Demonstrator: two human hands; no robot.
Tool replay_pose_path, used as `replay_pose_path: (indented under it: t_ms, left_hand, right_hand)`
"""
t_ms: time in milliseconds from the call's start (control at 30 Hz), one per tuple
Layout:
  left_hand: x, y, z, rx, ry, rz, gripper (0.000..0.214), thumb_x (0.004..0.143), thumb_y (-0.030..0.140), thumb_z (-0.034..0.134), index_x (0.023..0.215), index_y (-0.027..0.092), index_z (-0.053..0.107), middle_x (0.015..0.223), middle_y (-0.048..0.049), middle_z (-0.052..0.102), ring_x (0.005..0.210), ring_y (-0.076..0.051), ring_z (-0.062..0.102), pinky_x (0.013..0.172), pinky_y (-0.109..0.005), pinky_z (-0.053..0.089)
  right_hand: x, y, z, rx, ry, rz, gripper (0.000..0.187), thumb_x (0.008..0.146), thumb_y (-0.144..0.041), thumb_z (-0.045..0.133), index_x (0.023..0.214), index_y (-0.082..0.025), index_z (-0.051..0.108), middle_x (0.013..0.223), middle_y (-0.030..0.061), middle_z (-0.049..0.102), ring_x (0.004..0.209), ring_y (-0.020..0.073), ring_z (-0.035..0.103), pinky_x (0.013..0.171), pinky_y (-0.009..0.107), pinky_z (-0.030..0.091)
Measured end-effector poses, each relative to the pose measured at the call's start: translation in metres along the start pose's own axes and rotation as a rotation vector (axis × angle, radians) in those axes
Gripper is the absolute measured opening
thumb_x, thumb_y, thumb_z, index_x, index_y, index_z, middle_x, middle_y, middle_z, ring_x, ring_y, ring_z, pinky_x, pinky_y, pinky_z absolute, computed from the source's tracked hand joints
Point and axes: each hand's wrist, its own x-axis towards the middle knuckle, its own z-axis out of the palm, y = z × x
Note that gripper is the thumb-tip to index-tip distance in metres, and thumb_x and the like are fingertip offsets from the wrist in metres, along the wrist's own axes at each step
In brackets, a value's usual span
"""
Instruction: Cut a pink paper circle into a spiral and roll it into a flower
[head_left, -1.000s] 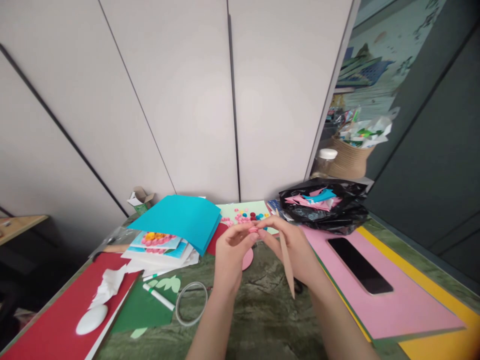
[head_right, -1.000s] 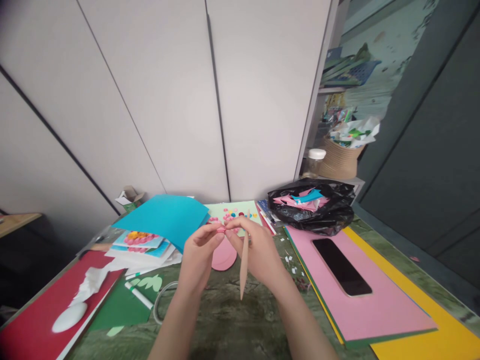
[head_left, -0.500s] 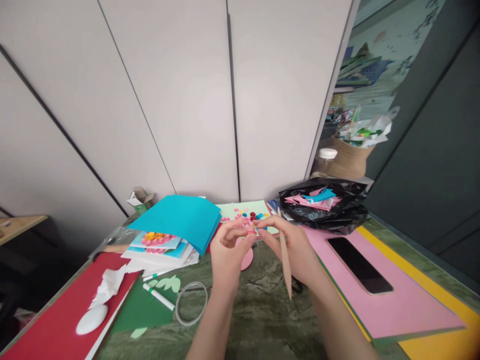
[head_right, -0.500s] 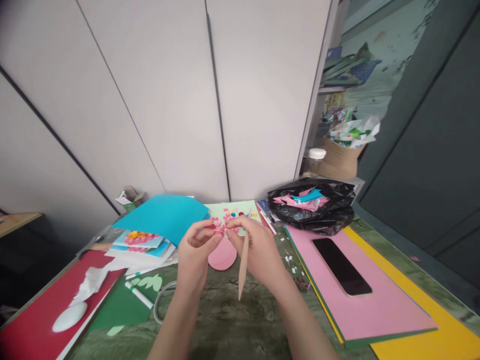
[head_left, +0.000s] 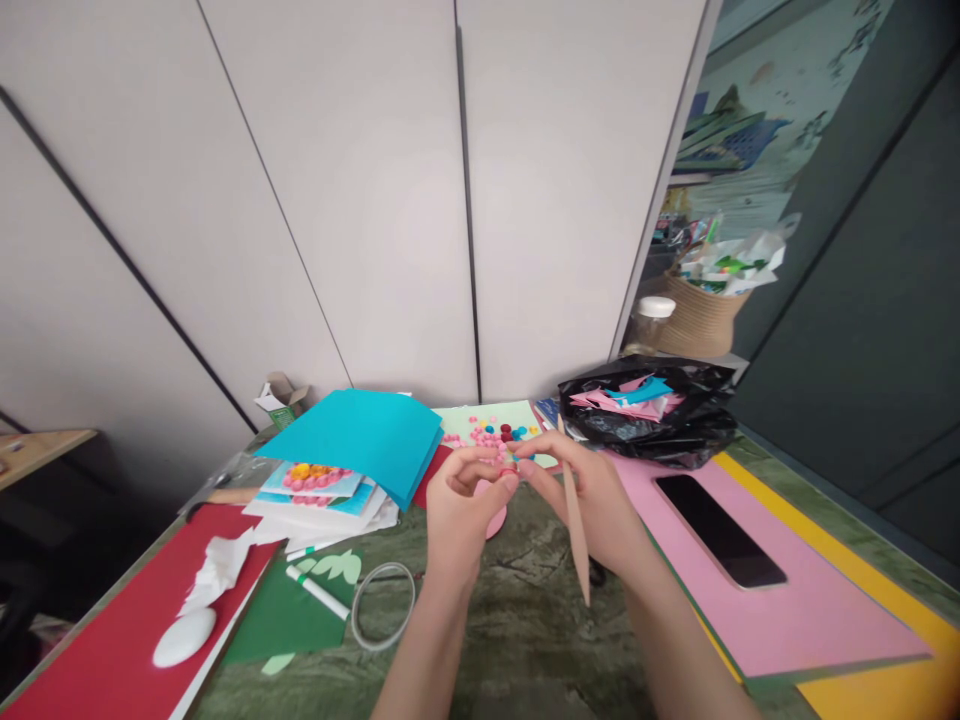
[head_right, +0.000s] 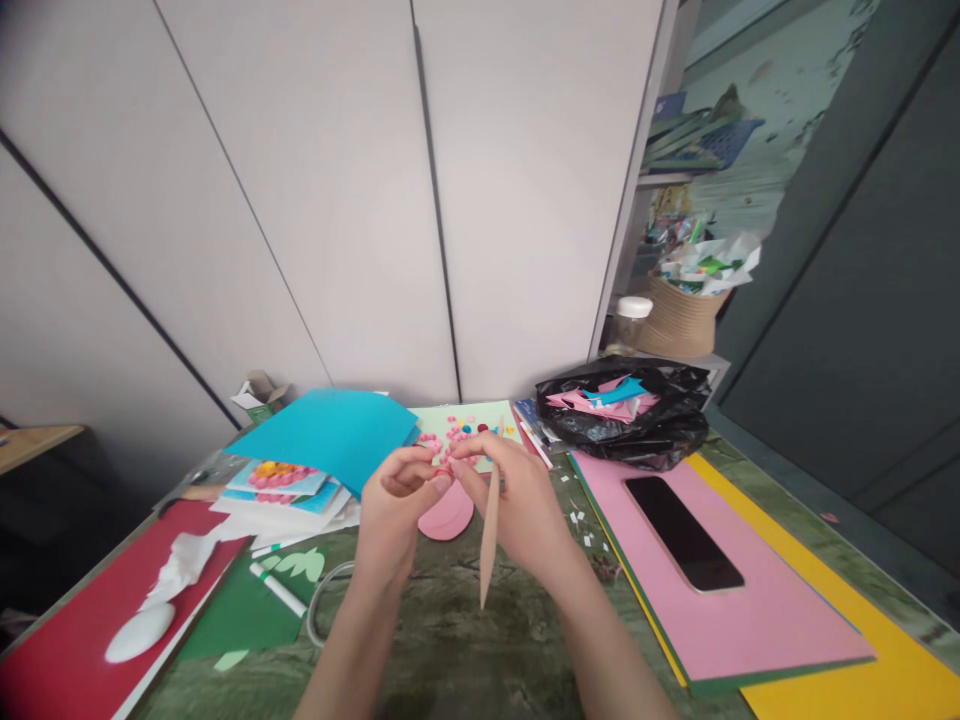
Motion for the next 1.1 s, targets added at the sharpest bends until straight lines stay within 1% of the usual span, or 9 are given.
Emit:
replay_pose_path:
  t_ms: [100,233,300,433,633,767,867,967,1100]
  left_hand:
    - [0.0008,-0.0008,-0.0006,0.004,-0.026,-0.008,0.028,0.061,0.014,0.075,0.085,0.016,0.06,0.063,0.0014,0.067,0.064,-0.01,0.06,0.069,-0.021,0.046]
    - [0.0033,-0.002,-0.0015,0.053,-0.155,-0.058,0.033,0.063,0.018,0.075,0.093,0.016,0.059,0.068,-0.0013,0.068,0.069,-0.012,0.062,0.068,-0.022,0.047]
    - [0.0044,-0.0039,-0.0023,0.078,-0.178,-0.054,0.03,0.065,0.019,0.074,0.091,0.017,0.06,0.073,-0.0031,0.07,0.073,-0.013,0.064,0.069,-0.023,0.048]
    - [0.0055,-0.0093,-0.0046,0.069,-0.167,-0.021,0.021,0.064,0.019,0.074,0.082,0.017,0.064,0.082,-0.0036,0.07,0.078,-0.014,0.064,0.072,-0.023,0.049]
    - [0.0045,-0.0054,-0.0024,-0.025,-0.17,-0.054,0.018,0.064,0.017,0.074,0.081,0.017,0.068,0.089,-0.0044,0.071,0.084,-0.014,0.065,0.075,-0.023,0.05]
    - [0.0044,-0.002,-0.0005,-0.067,-0.148,-0.058,0.021,0.064,0.018,0.074,0.084,0.017,0.068,0.087,-0.0055,0.071,0.082,-0.015,0.065,0.076,-0.025,0.05]
    - [0.0053,-0.0035,-0.0012,-0.115,-0.131,-0.072,0.021,0.066,0.019,0.073,0.085,0.017,0.067,0.084,-0.0044,0.071,0.081,-0.013,0.065,0.076,-0.024,0.049]
    - [0.0056,-0.0049,-0.0017,-0.142,-0.113,-0.09,0.02,0.068,0.02,0.072,0.087,0.019,0.066,0.087,-0.0036,0.071,0.082,-0.013,0.064,0.075,-0.023,0.048]
    - [0.0052,-0.0033,-0.0008,-0.172,-0.108,-0.11,0.016,0.067,0.021,0.073,0.081,0.018,0.066,0.088,-0.004,0.071,0.085,-0.013,0.064,0.076,-0.023,0.047]
  right_hand:
    - [-0.0008,0.0001,-0.0009,0.018,-0.003,-0.018,0.011,0.084,-0.028,0.056,0.092,-0.024,0.061,0.095,0.0014,0.067,0.086,0.0158,0.062,0.074,0.026,0.045]
    - [-0.0011,0.0008,-0.0022,0.009,-0.016,-0.041,0.013,0.083,-0.028,0.058,0.094,-0.024,0.061,0.097,0.0019,0.067,0.088,0.0168,0.061,0.077,0.027,0.045]
    - [-0.0006,0.0015,-0.0024,-0.008,-0.027,-0.029,0.014,0.082,-0.028,0.059,0.095,-0.024,0.062,0.099,0.0019,0.067,0.09,0.0173,0.061,0.078,0.028,0.045]
    - [0.0004,0.0033,-0.002,-0.022,-0.006,-0.011,0.01,0.082,-0.03,0.058,0.09,-0.024,0.062,0.097,0.0015,0.068,0.088,0.0174,0.062,0.077,0.029,0.044]
    - [-0.0001,0.002,-0.002,-0.015,0.01,-0.001,0.011,0.083,-0.032,0.056,0.085,-0.023,0.061,0.096,0.0027,0.068,0.087,0.018,0.062,0.075,0.029,0.045]
    - [0.0003,-0.0001,-0.0026,-0.03,0.005,0.001,0.013,0.085,-0.032,0.054,0.083,-0.022,0.061,0.095,0.0036,0.068,0.084,0.0182,0.062,0.073,0.029,0.046]
    - [0.0009,-0.0007,-0.003,-0.044,0.003,-0.009,0.013,0.085,-0.032,0.053,0.082,-0.022,0.061,0.093,0.003,0.069,0.081,0.0176,0.062,0.071,0.028,0.046]
    - [0.0008,-0.0004,-0.0031,-0.049,-0.004,-0.006,0.013,0.085,-0.032,0.053,0.083,-0.022,0.061,0.093,0.0026,0.069,0.083,0.0175,0.062,0.071,0.027,0.046]
    - [0.0,0.0006,-0.0028,-0.062,0.013,-0.006,0.013,0.085,-0.032,0.054,0.084,-0.022,0.061,0.096,0.0032,0.069,0.083,0.018,0.063,0.072,0.028,0.046]
